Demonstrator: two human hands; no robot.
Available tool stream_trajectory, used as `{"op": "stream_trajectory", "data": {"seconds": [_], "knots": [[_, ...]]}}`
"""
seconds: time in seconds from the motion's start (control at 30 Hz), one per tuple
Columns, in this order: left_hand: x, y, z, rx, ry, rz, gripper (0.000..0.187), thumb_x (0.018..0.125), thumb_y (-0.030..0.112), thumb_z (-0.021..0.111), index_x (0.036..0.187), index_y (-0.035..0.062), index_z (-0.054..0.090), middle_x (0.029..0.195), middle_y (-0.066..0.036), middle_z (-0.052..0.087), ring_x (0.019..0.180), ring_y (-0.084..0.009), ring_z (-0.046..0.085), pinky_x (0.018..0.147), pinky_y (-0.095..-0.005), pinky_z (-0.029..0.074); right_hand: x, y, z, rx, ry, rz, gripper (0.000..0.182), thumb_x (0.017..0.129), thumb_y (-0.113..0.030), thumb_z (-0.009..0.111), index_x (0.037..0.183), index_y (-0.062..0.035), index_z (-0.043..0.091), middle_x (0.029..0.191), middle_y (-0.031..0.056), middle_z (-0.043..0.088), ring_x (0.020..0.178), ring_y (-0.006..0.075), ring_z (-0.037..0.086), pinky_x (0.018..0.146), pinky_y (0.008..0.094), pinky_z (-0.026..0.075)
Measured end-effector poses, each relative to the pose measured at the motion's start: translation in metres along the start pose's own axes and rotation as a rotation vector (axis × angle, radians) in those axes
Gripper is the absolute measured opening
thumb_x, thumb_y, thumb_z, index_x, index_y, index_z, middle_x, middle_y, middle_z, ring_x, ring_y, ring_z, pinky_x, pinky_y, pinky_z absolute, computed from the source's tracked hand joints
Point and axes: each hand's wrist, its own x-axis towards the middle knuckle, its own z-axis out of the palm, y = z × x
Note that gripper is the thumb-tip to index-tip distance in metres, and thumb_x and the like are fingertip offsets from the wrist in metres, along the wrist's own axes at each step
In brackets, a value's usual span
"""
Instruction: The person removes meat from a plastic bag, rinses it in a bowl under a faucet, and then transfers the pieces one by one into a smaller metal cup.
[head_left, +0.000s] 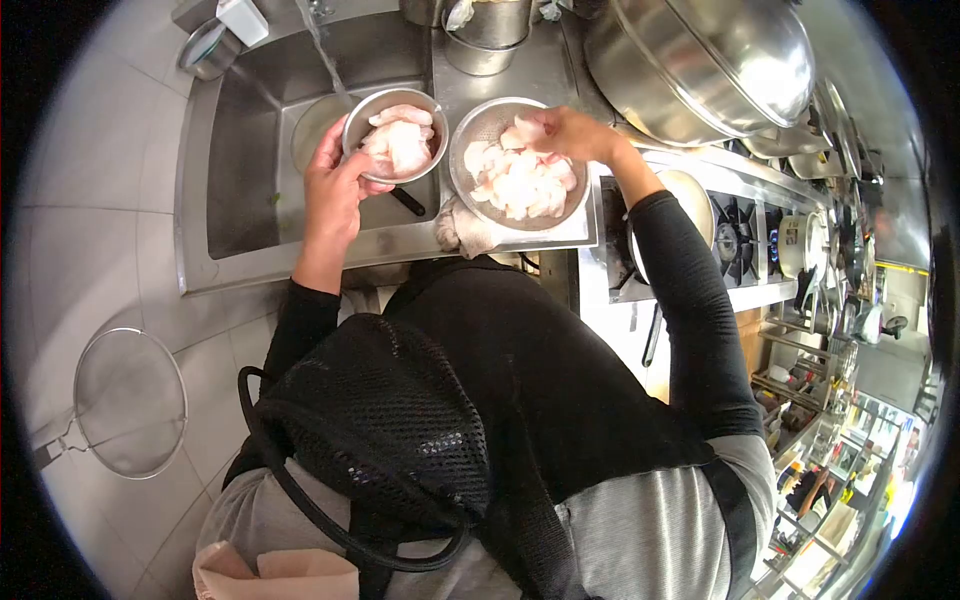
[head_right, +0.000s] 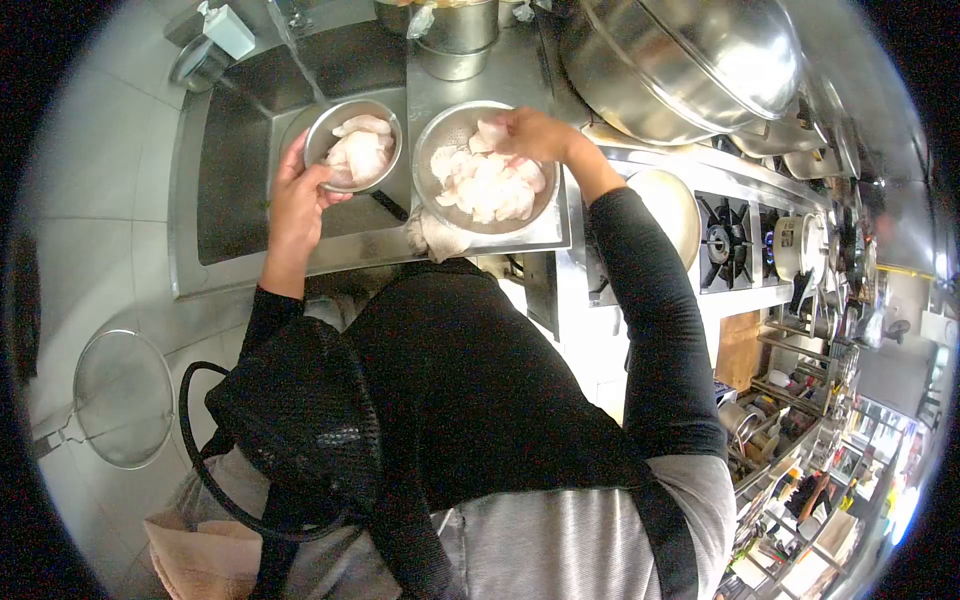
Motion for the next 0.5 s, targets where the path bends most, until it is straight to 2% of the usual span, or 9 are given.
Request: {"op": "stream_trajectory", "data": {"seconds": [0.03, 0.1, 0.13, 0.17, 0.23, 0.27, 0.3, 0.37, 0.5], "knots": [[0.000, -0.001, -0.002, 0.005, 0.006, -0.003, 0.058, 0.085, -0.006, 0.052, 0.142, 0.0032, 0.043, 0.119, -0.013, 0.061, 0.077, -0.0182, 0.068, 0.058, -0.0310, 0.060, 0.002, 0.010, 0.006, -0.001, 0.001, 0.000, 0.050, 0.086, -0.015, 0.069, 0.135, -0.0207, 0.060, 0.108, 0.0103, 0.070, 0.083, 0.0206, 0.070, 0.073, 0.0350, 0.059], [0.002, 0.000, -0.006, -0.001, -0.002, -0.007, 0.056, 0.085, -0.006, 0.052, 0.141, 0.0020, 0.044, 0.121, -0.013, 0.060, 0.081, -0.0197, 0.069, 0.059, -0.0316, 0.061, 0.006, 0.038, 0.034, -0.711, 0.062, -0.465, 0.054, 0.079, -0.013, 0.072, 0.132, -0.0202, 0.062, 0.112, 0.0105, 0.069, 0.084, 0.0223, 0.070, 0.076, 0.0366, 0.059], [0.002, -0.001, -0.006, -0.009, -0.014, -0.014, 0.055, 0.086, -0.006, 0.052, 0.139, 0.0008, 0.046, 0.123, -0.013, 0.059, 0.086, -0.0211, 0.070, 0.060, -0.0323, 0.062, 0.001, 0.035, 0.058, -0.845, 0.273, -0.620, 0.051, 0.073, -0.012, 0.074, 0.123, -0.0186, 0.067, 0.107, 0.0114, 0.071, 0.087, 0.0235, 0.070, 0.080, 0.0364, 0.057], [0.002, 0.000, -0.005, -0.010, -0.018, -0.015, 0.055, 0.086, -0.006, 0.052, 0.139, 0.0008, 0.046, 0.123, -0.013, 0.059, 0.086, -0.0211, 0.070, 0.060, -0.0323, 0.062, 0.007, 0.027, 0.062, -0.846, 0.276, -0.616, 0.051, 0.073, -0.012, 0.074, 0.123, -0.0186, 0.067, 0.107, 0.0114, 0.071, 0.087, 0.0235, 0.070, 0.080, 0.0364, 0.057], [0.000, 0.002, -0.003, 0.006, -0.013, -0.014, 0.055, 0.085, -0.006, 0.052, 0.139, 0.0008, 0.046, 0.122, -0.013, 0.060, 0.082, -0.0205, 0.070, 0.060, -0.0320, 0.062, 0.016, 0.006, 0.060, -0.345, -0.003, -0.032, 0.044, 0.071, -0.011, 0.073, 0.114, -0.0169, 0.070, 0.099, 0.0118, 0.073, 0.084, 0.0223, 0.070, 0.077, 0.0340, 0.056], [-0.001, 0.003, -0.003, 0.012, -0.018, -0.020, 0.055, 0.085, -0.006, 0.052, 0.139, 0.0008, 0.046, 0.122, -0.013, 0.060, 0.082, -0.0205, 0.070, 0.060, -0.0320, 0.062, 0.021, 0.008, 0.050, -0.186, -0.081, -0.031, 0.031, 0.080, -0.015, 0.071, 0.111, -0.0131, 0.068, 0.088, 0.0076, 0.073, 0.081, 0.0131, 0.067, 0.069, 0.0315, 0.053], [-0.001, 0.003, -0.003, 0.023, -0.014, -0.017, 0.057, 0.085, -0.005, 0.054, 0.140, 0.0024, 0.044, 0.119, -0.013, 0.061, 0.078, -0.0197, 0.069, 0.060, -0.0313, 0.061, 0.013, -0.008, 0.042, -0.160, -0.014, -0.031, 0.030, 0.081, -0.015, 0.071, 0.110, -0.0110, 0.069, 0.086, 0.0066, 0.073, 0.079, 0.0094, 0.065, 0.066, 0.0285, 0.052], [0.000, 0.002, -0.001, 0.028, -0.019, -0.020, 0.060, 0.084, -0.004, 0.055, 0.142, 0.0039, 0.043, 0.116, -0.013, 0.062, 0.075, -0.0190, 0.068, 0.060, -0.0305, 0.060, 0.010, -0.028, 0.027, 0.002, 0.008, 0.063, 0.049, 0.074, -0.017, 0.075, 0.121, -0.0091, 0.066, 0.099, 0.0137, 0.072, 0.088, 0.0225, 0.069, 0.079, 0.0352, 0.055], [0.000, -0.003, -0.004, 0.026, -0.043, -0.022, 0.059, 0.086, -0.003, 0.054, 0.143, 0.0041, 0.042, 0.117, -0.015, 0.062, 0.079, -0.0203, 0.069, 0.061, -0.0319, 0.060, 0.020, -0.021, 0.004, -0.224, 0.105, -0.121, 0.050, 0.077, -0.019, 0.074, 0.125, -0.0083, 0.063, 0.109, 0.0135, 0.070, 0.091, 0.0205, 0.066, 0.079, 0.0341, 0.055]]}}
